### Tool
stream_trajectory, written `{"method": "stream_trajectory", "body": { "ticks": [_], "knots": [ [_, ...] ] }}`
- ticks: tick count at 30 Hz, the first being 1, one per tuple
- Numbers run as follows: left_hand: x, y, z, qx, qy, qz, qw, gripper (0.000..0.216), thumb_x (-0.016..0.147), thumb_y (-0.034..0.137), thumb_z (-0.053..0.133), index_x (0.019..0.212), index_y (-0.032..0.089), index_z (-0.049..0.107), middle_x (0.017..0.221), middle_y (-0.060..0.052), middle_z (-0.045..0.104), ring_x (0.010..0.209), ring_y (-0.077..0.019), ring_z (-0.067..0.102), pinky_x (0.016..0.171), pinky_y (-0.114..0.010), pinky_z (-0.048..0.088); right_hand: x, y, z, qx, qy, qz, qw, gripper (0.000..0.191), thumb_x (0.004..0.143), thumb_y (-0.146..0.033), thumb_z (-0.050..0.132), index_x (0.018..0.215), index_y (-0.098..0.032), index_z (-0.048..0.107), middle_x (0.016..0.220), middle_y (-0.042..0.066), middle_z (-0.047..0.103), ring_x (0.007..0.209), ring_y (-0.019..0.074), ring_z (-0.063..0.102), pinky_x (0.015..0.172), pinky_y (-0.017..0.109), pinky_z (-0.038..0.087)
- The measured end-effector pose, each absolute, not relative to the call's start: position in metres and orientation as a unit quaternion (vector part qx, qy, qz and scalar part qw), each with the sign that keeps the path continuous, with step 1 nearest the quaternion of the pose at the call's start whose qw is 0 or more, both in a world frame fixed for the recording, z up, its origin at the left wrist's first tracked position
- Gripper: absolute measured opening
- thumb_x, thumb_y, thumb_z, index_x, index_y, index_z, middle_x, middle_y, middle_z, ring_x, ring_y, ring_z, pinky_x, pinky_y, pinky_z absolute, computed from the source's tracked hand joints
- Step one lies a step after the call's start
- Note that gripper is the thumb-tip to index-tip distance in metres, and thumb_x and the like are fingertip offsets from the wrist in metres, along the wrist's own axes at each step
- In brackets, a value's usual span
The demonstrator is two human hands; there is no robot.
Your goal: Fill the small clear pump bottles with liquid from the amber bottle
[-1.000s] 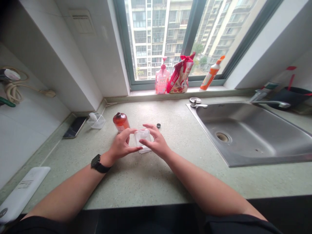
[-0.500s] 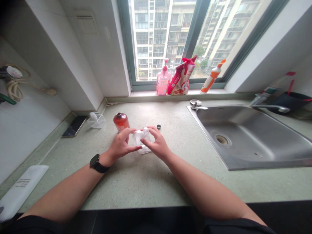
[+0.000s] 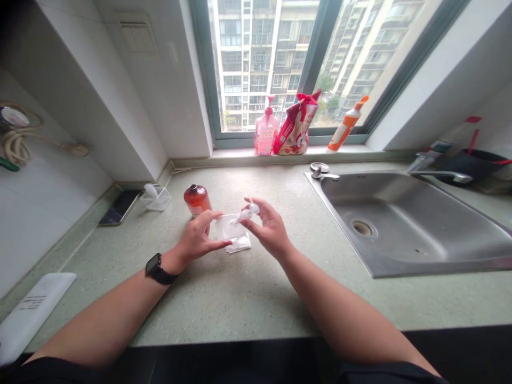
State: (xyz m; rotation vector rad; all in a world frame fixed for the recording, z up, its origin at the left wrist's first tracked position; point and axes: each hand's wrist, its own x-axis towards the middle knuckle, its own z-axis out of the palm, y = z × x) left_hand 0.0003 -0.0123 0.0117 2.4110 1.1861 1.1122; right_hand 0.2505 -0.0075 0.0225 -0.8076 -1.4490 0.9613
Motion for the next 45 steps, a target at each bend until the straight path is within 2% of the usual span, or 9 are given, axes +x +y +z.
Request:
{"method": "stream_trajectory", "body": {
  "ticks": [7,15,22,24,26,30,37,41,45],
  "knots": [
    [-0.002,-0.012,0.013,0.816,0.422,0.381,0.109,0.071,0.082,0.062,0.089,0.135,0.021,0.065,0.110,-0.007,0.074,0.096,-0.0240,0.073,0.088,-0.038,0.062,0.272,0.000,0.034,-0.359,-0.682,0.345,0.536,0.062,0.087,-0.045,0.089,0.142,-0.033,0.062,0.109,0.004,0.076,0.110,0.0260,0.074,0.105,0.048,0.057],
    [-0.004,-0.011,0.014,0.812,0.420,0.391,0.106,0.071,0.084,0.062,0.088,0.136,0.020,0.064,0.117,-0.010,0.074,0.104,-0.0275,0.075,0.092,-0.041,0.062,0.298,0.007,0.050,-0.381,-0.762,0.262,0.454,0.075,0.089,-0.051,0.086,0.153,-0.031,0.053,0.106,0.005,0.079,0.104,0.0266,0.077,0.103,0.048,0.057],
    [-0.005,-0.011,0.014,0.811,0.420,0.394,0.102,0.070,0.085,0.063,0.087,0.135,0.020,0.064,0.117,-0.010,0.074,0.102,-0.0267,0.074,0.090,-0.040,0.062,0.315,0.009,0.059,-0.403,-0.807,0.215,0.374,0.074,0.089,-0.051,0.083,0.154,-0.029,0.056,0.105,0.006,0.081,0.101,0.0265,0.077,0.100,0.046,0.059],
    [-0.004,-0.010,0.014,0.810,0.423,0.392,0.101,0.069,0.085,0.063,0.087,0.133,0.020,0.064,0.116,-0.009,0.074,0.101,-0.0262,0.074,0.089,-0.040,0.062,0.318,0.011,0.058,-0.417,-0.815,0.217,0.339,0.069,0.088,-0.050,0.084,0.150,-0.029,0.061,0.106,0.006,0.082,0.094,0.0248,0.077,0.090,0.041,0.060],
    [-0.004,-0.010,0.014,0.810,0.427,0.390,0.101,0.068,0.085,0.064,0.087,0.132,0.020,0.065,0.117,-0.009,0.074,0.100,-0.0260,0.073,0.089,-0.040,0.061,0.320,0.012,0.057,-0.425,-0.822,0.221,0.308,0.057,0.088,-0.049,0.083,0.139,-0.028,0.070,0.108,0.006,0.082,0.087,0.0229,0.076,0.081,0.037,0.060],
    [-0.003,-0.011,0.015,0.809,0.429,0.388,0.109,0.067,0.085,0.064,0.086,0.131,0.021,0.065,0.115,-0.009,0.074,0.098,-0.0246,0.072,0.087,-0.039,0.060,0.318,0.014,0.053,-0.403,-0.833,0.229,0.304,0.032,0.090,-0.046,0.081,0.116,-0.026,0.080,0.109,0.007,0.083,0.100,0.0253,0.077,0.093,0.041,0.058],
    [-0.004,-0.013,0.017,0.802,0.435,0.391,0.120,0.064,0.086,0.063,0.086,0.130,0.022,0.066,0.111,-0.006,0.073,0.088,-0.0207,0.070,0.077,-0.034,0.058,0.338,0.034,0.035,-0.486,-0.740,0.234,0.400,0.044,0.086,-0.057,0.081,0.120,-0.028,0.079,0.114,0.007,0.083,0.110,0.0302,0.077,0.100,0.049,0.058],
    [-0.004,-0.012,0.016,0.804,0.434,0.389,0.117,0.065,0.086,0.063,0.086,0.131,0.022,0.065,0.109,-0.005,0.073,0.086,-0.0198,0.069,0.074,-0.032,0.058,0.359,0.053,0.015,-0.554,-0.725,0.203,0.356,0.029,0.082,-0.049,0.081,0.101,-0.027,0.081,0.107,0.006,0.083,0.102,0.0298,0.077,0.093,0.047,0.058],
    [-0.005,-0.012,0.014,0.808,0.429,0.389,0.114,0.064,0.086,0.063,0.085,0.132,0.023,0.065,0.107,-0.004,0.073,0.084,-0.0192,0.069,0.072,-0.031,0.057,0.372,0.065,-0.003,-0.585,-0.725,0.190,0.309,0.020,0.083,-0.039,0.078,0.100,-0.028,0.081,0.106,0.005,0.083,0.102,0.0281,0.076,0.096,0.046,0.058]
  ]
}}
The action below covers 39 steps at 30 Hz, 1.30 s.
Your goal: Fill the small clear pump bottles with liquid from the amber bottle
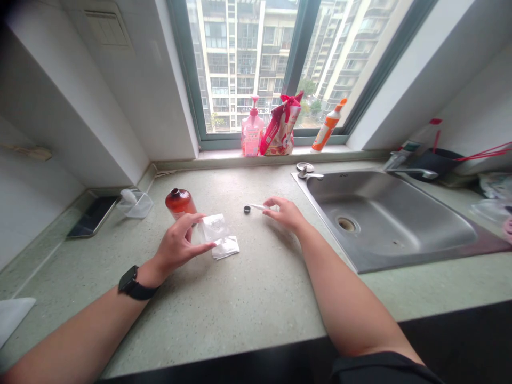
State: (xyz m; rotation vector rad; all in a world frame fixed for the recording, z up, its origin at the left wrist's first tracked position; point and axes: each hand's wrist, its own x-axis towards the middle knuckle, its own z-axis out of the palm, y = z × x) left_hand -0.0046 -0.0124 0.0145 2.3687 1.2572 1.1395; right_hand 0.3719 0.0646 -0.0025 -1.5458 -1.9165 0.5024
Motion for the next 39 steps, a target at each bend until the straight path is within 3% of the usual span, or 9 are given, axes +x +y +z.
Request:
{"method": "stream_trajectory", "body": {
  "ticks": [10,21,25,30,34,37,39],
  "knots": [
    [-0.005,-0.012,0.017,0.812,0.422,0.388,0.112,0.064,0.086,0.064,0.085,0.131,0.023,0.065,0.102,-0.003,0.072,0.083,-0.0188,0.068,0.069,-0.031,0.057,0.378,0.074,-0.017,-0.566,-0.751,0.167,0.295,0.012,0.085,-0.023,0.079,0.097,-0.025,0.081,0.114,0.008,0.078,0.113,0.0268,0.073,0.110,0.049,0.053],
    [-0.005,-0.012,0.016,0.810,0.416,0.397,0.112,0.065,0.086,0.063,0.086,0.132,0.023,0.065,0.102,-0.003,0.072,0.083,-0.0191,0.069,0.070,-0.032,0.058,0.380,0.072,-0.020,-0.561,-0.753,0.161,0.304,0.023,0.085,-0.032,0.080,0.107,-0.026,0.080,0.118,0.009,0.077,0.117,0.0293,0.072,0.109,0.051,0.055],
    [-0.005,-0.012,0.015,0.809,0.418,0.396,0.115,0.065,0.085,0.063,0.086,0.131,0.022,0.065,0.102,-0.004,0.073,0.081,-0.0185,0.068,0.071,-0.031,0.057,0.375,0.069,-0.009,-0.556,-0.745,0.133,0.344,0.028,0.087,-0.040,0.078,0.112,-0.027,0.078,0.120,0.010,0.078,0.119,0.0323,0.071,0.112,0.055,0.053],
    [-0.004,-0.013,0.016,0.799,0.424,0.406,0.132,0.068,0.084,0.066,0.086,0.132,0.022,0.067,0.100,-0.003,0.073,0.069,-0.0145,0.060,0.067,-0.030,0.056,0.353,0.052,0.011,-0.514,-0.714,0.070,0.471,0.035,0.099,-0.055,0.066,0.119,-0.028,0.075,0.119,0.011,0.079,0.120,0.0331,0.071,0.114,0.057,0.052],
    [-0.002,-0.014,0.018,0.785,0.430,0.420,0.155,0.071,0.082,0.069,0.086,0.132,0.021,0.068,0.098,-0.003,0.073,0.062,-0.0119,0.053,0.063,-0.029,0.053,0.321,0.033,0.007,-0.427,-0.734,0.223,0.478,0.054,0.099,-0.066,0.065,0.138,-0.028,0.069,0.128,0.011,0.078,0.125,0.0306,0.072,0.116,0.055,0.053],
    [-0.001,-0.015,0.018,0.774,0.430,0.432,0.172,0.074,0.081,0.070,0.087,0.133,0.021,0.068,0.099,-0.003,0.073,0.061,-0.0110,0.050,0.060,-0.027,0.050,0.292,0.021,-0.008,-0.355,-0.760,0.356,0.411,0.086,0.085,-0.068,0.082,0.157,-0.031,0.054,0.150,0.014,0.068,0.140,0.0332,0.065,0.119,0.057,0.051],
    [0.000,-0.015,0.017,0.766,0.430,0.439,0.186,0.076,0.079,0.071,0.088,0.134,0.022,0.068,0.102,-0.004,0.074,0.060,-0.0104,0.048,0.058,-0.027,0.048,0.276,0.016,-0.018,-0.337,-0.756,0.402,0.392,0.091,0.081,-0.064,0.088,0.159,-0.033,0.053,0.158,0.014,0.062,0.145,0.0344,0.061,0.121,0.059,0.050]
  ]
}}
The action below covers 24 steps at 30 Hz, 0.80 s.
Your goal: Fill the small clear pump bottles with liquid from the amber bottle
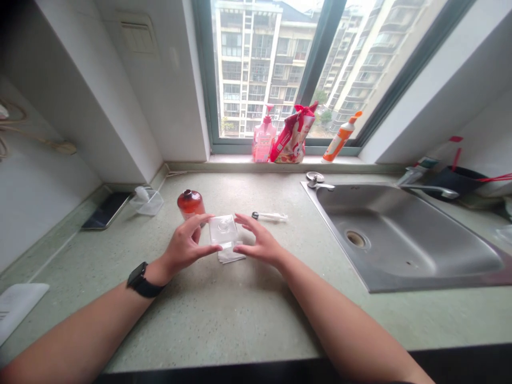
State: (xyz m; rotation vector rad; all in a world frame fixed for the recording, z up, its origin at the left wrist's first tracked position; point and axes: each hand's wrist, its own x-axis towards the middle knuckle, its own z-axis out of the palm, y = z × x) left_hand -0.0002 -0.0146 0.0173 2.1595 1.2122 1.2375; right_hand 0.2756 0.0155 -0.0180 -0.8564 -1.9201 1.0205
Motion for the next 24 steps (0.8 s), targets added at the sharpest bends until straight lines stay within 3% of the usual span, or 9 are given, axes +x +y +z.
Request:
{"method": "stream_trajectory", "body": {
  "ticks": [7,10,13,15,18,21,24],
  "knots": [
    [0.000,-0.011,0.012,0.760,0.425,0.434,0.232,0.084,0.076,0.077,0.086,0.137,0.022,0.068,0.113,-0.008,0.077,0.062,-0.0116,0.052,0.063,-0.030,0.053,0.255,0.009,-0.021,-0.355,-0.714,0.459,0.393,0.075,0.080,-0.052,0.092,0.144,-0.030,0.061,0.140,0.013,0.072,0.129,0.0333,0.071,0.114,0.058,0.056],
    [-0.001,-0.010,0.011,0.779,0.413,0.418,0.219,0.087,0.079,0.077,0.083,0.143,0.022,0.065,0.115,-0.009,0.078,0.065,-0.0146,0.058,0.072,-0.035,0.059,0.256,0.010,-0.017,-0.358,-0.706,0.459,0.403,0.072,0.077,-0.054,0.093,0.138,-0.029,0.063,0.136,0.012,0.074,0.126,0.0330,0.072,0.113,0.058,0.056],
    [-0.005,-0.010,0.013,0.800,0.392,0.420,0.172,0.091,0.081,0.078,0.080,0.149,0.021,0.060,0.128,-0.014,0.076,0.081,-0.0210,0.069,0.086,-0.041,0.062,0.257,0.011,-0.016,-0.360,-0.691,0.457,0.429,0.070,0.078,-0.055,0.093,0.136,-0.030,0.064,0.138,0.011,0.073,0.127,0.0326,0.071,0.115,0.057,0.055],
    [-0.013,-0.010,0.016,0.796,0.389,0.445,0.131,0.086,0.085,0.077,0.077,0.149,0.022,0.058,0.133,-0.015,0.074,0.085,-0.0212,0.070,0.087,-0.041,0.062,0.259,0.012,-0.016,-0.362,-0.677,0.461,0.444,0.069,0.078,-0.054,0.093,0.136,-0.031,0.064,0.141,0.011,0.073,0.129,0.0323,0.071,0.116,0.056,0.053],
    [-0.029,-0.002,0.017,0.740,0.436,0.509,0.053,0.066,0.096,0.068,0.072,0.143,0.025,0.057,0.130,-0.011,0.071,0.076,-0.0155,0.062,0.078,-0.036,0.060,0.263,0.015,-0.017,-0.378,-0.657,0.456,0.467,0.071,0.076,-0.053,0.095,0.136,-0.031,0.064,0.141,0.010,0.073,0.130,0.0325,0.070,0.117,0.055,0.052],
    [-0.044,0.014,0.012,0.679,0.484,0.551,0.006,0.076,0.091,0.064,0.080,0.148,0.023,0.051,0.134,-0.014,0.064,0.101,-0.0233,0.066,0.095,-0.043,0.058,0.268,0.018,-0.018,-0.398,-0.636,0.442,0.492,0.072,0.074,-0.053,0.096,0.136,-0.030,0.065,0.140,0.011,0.073,0.129,0.0328,0.069,0.117,0.055,0.051],
    [-0.051,0.033,-0.001,0.651,0.522,0.543,0.097,0.092,0.083,0.060,0.088,0.155,0.022,0.044,0.147,-0.018,0.059,0.130,-0.0326,0.062,0.112,-0.051,0.051,0.272,0.019,-0.018,-0.403,-0.628,0.433,0.507,0.071,0.076,-0.052,0.095,0.137,-0.031,0.065,0.140,0.010,0.073,0.129,0.0326,0.069,0.117,0.055,0.050]
  ]
}}
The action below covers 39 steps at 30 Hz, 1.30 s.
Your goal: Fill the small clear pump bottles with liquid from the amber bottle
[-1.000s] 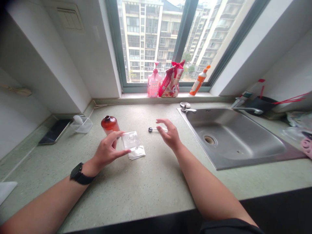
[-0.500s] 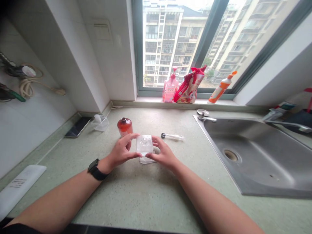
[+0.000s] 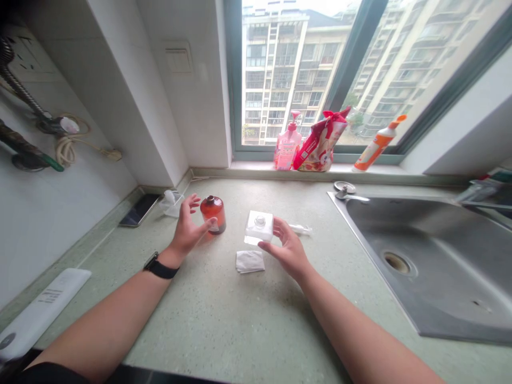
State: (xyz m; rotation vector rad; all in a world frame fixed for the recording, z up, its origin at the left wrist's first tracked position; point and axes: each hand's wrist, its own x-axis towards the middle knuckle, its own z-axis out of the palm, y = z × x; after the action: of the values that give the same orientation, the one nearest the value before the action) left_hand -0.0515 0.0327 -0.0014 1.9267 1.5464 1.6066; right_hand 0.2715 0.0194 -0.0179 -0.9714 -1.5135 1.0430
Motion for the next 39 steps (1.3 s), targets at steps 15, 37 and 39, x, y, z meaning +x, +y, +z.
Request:
{"method": "stream_trajectory", "body": {
  "ticks": [15,37,39],
  "knots": [
    [-0.038,0.032,-0.003,0.650,0.527,0.455,0.304,0.079,0.074,0.041,0.094,0.143,0.024,0.059,0.131,-0.012,0.075,0.121,-0.0318,0.072,0.108,-0.047,0.055,0.279,0.031,-0.024,-0.437,-0.627,0.366,0.530,0.074,0.074,-0.060,0.094,0.135,-0.029,0.065,0.139,0.013,0.073,0.122,0.0317,0.072,0.109,0.054,0.058],
    [-0.032,0.024,-0.003,0.723,0.448,0.482,0.213,0.076,0.081,0.057,0.089,0.146,0.026,0.063,0.139,-0.015,0.070,0.126,-0.0375,0.069,0.113,-0.057,0.054,0.276,0.082,0.041,-0.397,-0.698,0.231,0.549,0.077,0.071,-0.060,0.096,0.136,-0.030,0.066,0.139,0.012,0.071,0.125,0.0336,0.071,0.108,0.056,0.059],
    [-0.032,0.025,-0.003,0.729,0.447,0.482,0.192,0.076,0.084,0.057,0.087,0.148,0.026,0.062,0.138,-0.015,0.070,0.124,-0.0366,0.069,0.112,-0.055,0.054,0.278,0.082,0.038,-0.394,-0.713,0.227,0.533,0.074,0.072,-0.060,0.095,0.135,-0.030,0.068,0.136,0.012,0.072,0.123,0.0337,0.071,0.106,0.055,0.061]
  ]
}}
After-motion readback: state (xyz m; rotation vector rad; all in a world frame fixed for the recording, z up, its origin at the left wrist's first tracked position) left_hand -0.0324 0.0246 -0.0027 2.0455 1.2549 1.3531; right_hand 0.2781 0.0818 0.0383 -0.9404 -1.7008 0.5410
